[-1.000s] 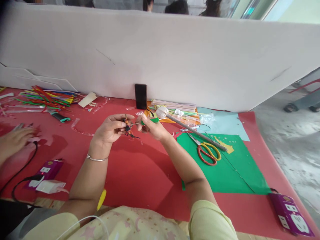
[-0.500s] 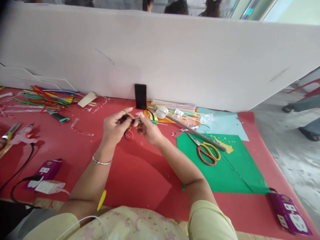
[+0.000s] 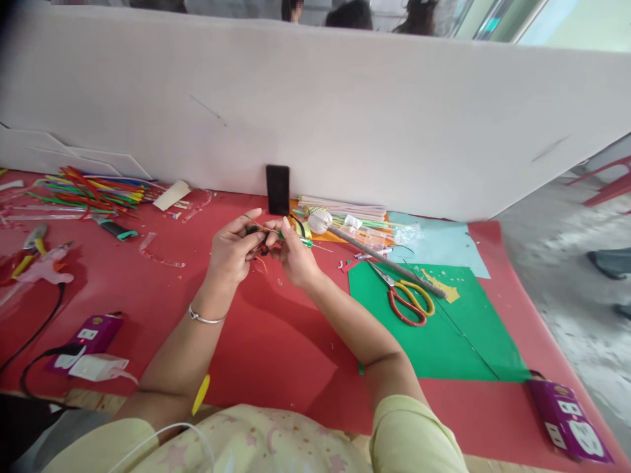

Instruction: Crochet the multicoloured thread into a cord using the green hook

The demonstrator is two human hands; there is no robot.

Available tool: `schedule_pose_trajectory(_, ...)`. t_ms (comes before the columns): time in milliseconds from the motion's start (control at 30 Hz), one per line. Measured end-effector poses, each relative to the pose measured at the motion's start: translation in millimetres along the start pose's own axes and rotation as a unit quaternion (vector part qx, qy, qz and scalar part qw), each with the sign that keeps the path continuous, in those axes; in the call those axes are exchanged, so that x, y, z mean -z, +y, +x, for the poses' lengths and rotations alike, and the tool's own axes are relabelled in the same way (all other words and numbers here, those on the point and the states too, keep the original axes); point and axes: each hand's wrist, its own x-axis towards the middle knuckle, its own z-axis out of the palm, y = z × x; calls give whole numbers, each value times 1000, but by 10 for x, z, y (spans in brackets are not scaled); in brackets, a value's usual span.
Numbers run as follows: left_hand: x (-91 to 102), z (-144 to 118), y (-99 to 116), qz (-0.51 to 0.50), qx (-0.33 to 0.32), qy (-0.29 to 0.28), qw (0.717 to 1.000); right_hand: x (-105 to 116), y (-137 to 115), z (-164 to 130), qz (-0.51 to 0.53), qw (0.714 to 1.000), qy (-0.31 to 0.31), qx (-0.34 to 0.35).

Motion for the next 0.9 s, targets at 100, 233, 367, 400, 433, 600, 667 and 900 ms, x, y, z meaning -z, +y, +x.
schedule_pose_trajectory(100, 39, 2, -78, 74, -58, 17, 995, -6, -10, -9, -2, 1000, 8, -4)
schedule_pose_trajectory(233, 40, -50, -159, 264, -186, 70, 944, -102, 21, -43, 48, 997, 50, -22)
schedule_pose_trajectory(367, -24, -79, -131, 180, -146, 78, 970, -193, 119, -56, 105, 993, 46, -32)
schedule_pose_trajectory(400, -34, -72, -104, 124, -109, 67, 984, -192, 144, -51, 99, 994, 38, -27)
schedule_pose_trajectory(433, -38, -62, -69, 67, -68, 53, 994, -177, 165, -42, 84, 996, 28, -20)
schedule_pose_trajectory(600, 25, -13, 145, -72, 103, -28, 992, 56, 205, 25, -40, 997, -27, 55)
schedule_pose_trajectory(667, 52, -8, 207, -93, 139, -47, 985, 160, 194, 54, -83, 992, -43, 81)
schedule_pose_trajectory(900, 62, -20, 223, -128, 165, -84, 974, 311, 88, 149, -124, 977, -114, 129)
